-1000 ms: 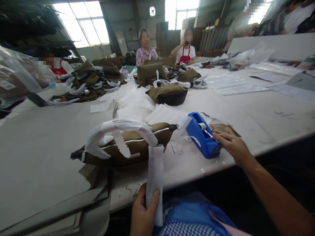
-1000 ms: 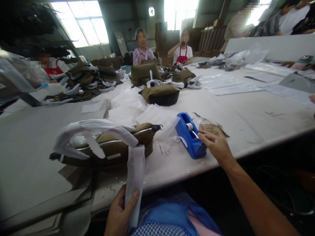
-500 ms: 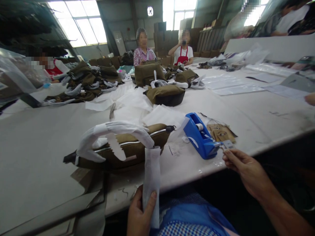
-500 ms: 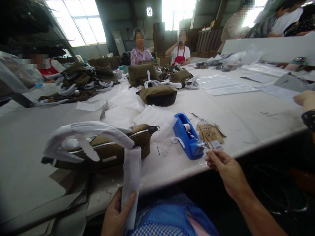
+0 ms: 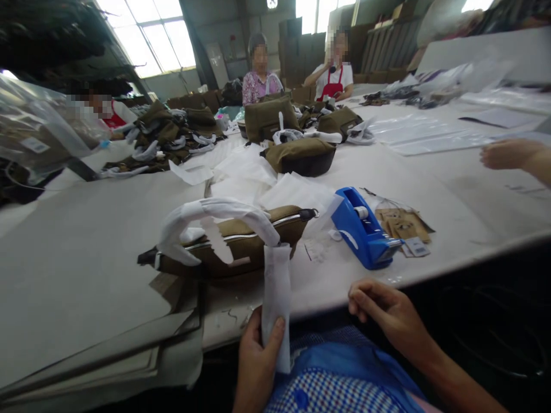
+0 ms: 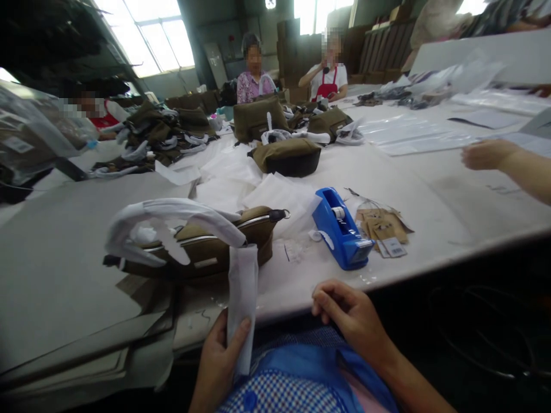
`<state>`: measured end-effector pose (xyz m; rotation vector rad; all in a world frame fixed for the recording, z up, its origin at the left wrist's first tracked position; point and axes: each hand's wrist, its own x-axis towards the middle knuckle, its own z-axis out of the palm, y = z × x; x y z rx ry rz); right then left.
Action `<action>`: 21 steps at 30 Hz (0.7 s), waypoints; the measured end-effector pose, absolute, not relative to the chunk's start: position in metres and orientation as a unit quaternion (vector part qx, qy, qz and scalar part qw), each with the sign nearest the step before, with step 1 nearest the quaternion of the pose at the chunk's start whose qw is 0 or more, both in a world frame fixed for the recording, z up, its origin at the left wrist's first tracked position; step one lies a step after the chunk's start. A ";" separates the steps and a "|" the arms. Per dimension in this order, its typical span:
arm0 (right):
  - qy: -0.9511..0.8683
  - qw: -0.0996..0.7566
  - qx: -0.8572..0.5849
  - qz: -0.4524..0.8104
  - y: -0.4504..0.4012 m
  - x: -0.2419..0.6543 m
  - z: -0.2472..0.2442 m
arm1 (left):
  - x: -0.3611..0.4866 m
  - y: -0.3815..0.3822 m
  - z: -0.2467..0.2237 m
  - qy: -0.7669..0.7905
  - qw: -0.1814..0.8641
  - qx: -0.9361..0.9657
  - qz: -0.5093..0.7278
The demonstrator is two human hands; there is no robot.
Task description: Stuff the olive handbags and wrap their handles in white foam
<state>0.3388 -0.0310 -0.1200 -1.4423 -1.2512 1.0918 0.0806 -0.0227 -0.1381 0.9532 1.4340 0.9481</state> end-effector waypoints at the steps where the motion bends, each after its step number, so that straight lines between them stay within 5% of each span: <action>1: -0.519 0.450 -0.544 0.481 -0.029 0.326 -0.116 | 0.080 -0.023 -0.138 0.604 0.555 0.411 0.397; 8: -0.562 0.397 -0.355 0.633 -0.004 0.260 -0.102 | 0.080 -0.031 -0.130 0.575 0.559 0.430 0.415; 21: -0.671 0.263 -0.543 0.431 0.008 0.242 -0.108 | 0.079 -0.035 -0.129 0.570 0.540 0.444 0.432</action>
